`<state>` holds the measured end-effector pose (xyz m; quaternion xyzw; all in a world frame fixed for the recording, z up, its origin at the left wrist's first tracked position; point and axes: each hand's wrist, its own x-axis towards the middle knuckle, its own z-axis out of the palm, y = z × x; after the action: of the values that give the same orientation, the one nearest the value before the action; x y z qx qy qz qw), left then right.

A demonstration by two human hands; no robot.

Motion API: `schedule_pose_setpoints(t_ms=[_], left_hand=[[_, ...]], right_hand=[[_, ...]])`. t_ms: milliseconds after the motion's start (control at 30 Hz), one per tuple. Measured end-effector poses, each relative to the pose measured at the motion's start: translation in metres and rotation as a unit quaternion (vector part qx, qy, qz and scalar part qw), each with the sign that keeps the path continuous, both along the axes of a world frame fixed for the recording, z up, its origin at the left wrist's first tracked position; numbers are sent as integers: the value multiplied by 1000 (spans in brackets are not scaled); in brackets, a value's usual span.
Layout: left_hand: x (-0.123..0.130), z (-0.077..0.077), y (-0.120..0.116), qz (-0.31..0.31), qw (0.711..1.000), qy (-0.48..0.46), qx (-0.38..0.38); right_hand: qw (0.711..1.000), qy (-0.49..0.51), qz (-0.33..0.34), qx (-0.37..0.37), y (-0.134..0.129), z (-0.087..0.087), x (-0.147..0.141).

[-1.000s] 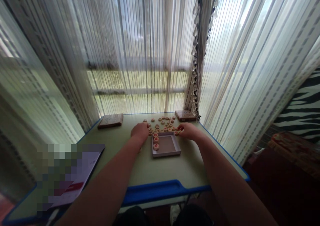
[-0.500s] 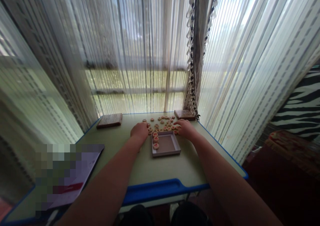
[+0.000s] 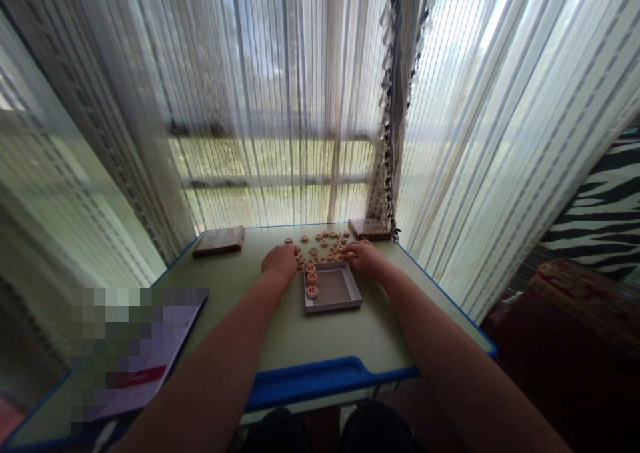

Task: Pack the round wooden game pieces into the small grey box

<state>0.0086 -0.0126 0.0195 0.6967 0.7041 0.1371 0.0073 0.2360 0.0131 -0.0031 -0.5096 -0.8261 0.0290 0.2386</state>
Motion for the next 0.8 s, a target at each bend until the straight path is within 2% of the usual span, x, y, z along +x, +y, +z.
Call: schedule_pose_setpoints(t_ms=[267,433,533,667,800], left_hand=[[1,3,-3,1,1000,4,-13],[3,5,-5,1,1000,-2,-10],[3,5,-6,8,1000,-21,-2],[-7,5,-1,63,990,-113,48],[-21,1,11,125,950,-253,132]], right_hand=[[999,0,-34,29,3,-4,3],[997,62,50,-16,0,0,-11],[996,44,67,-46,-3,4,-14],[998,-4,57,-27,-4,7,-10],[999,-15,31,-6,-1,3,-8]])
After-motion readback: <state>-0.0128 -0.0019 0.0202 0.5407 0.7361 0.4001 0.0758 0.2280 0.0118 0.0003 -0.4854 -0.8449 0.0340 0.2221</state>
